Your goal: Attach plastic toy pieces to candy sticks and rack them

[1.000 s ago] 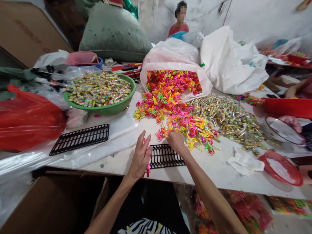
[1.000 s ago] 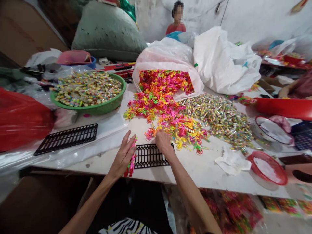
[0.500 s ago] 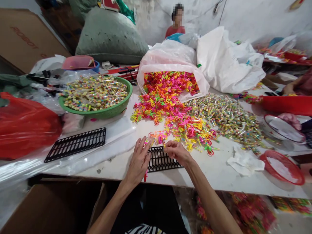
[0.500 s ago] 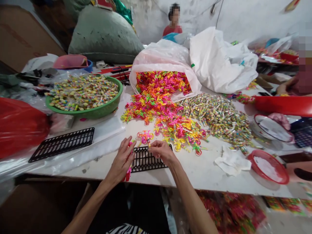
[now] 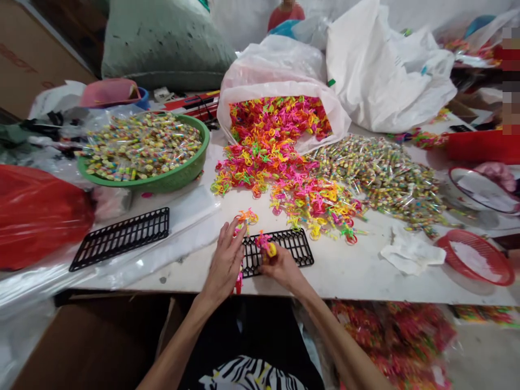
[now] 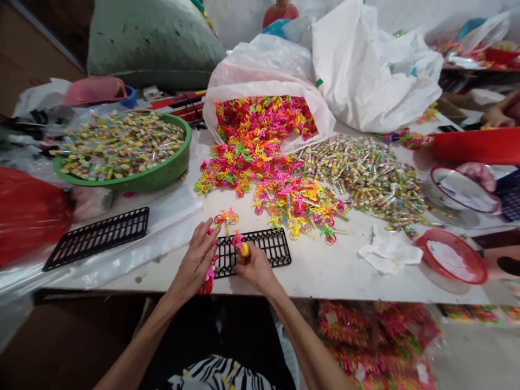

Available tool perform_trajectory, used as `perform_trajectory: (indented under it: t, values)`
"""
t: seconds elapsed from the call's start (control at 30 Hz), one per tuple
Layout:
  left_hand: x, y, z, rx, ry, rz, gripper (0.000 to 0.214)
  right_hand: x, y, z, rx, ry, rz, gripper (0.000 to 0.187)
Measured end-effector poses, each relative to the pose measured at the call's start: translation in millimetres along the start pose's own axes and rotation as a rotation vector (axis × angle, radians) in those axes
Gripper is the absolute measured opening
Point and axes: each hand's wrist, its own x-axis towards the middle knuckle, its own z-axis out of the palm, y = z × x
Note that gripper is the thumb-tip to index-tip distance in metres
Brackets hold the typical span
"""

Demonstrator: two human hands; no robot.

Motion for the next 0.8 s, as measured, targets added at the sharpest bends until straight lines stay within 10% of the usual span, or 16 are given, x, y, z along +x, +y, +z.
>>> perform_trajectory:
  t: [0.2,0.5,0.8]
  values:
    - [1.4,1.1,0.5,-0.004,0.009,0.028,0.046,-10.1,3.4,34.9,-0.090,0.039,-0.102,0.006]
    - [4.0,1.1,-1.2,-0.131,-0.013,0.008,0.045,38.4,-14.5,29.4,-0.287,0.100,-0.145,0.007]
    - [6.4,6.5,-4.1,-0.061,-0.032,0.015,0.047,45.4,-26.9,36.6,-0.887,0.046,-0.227,0.017]
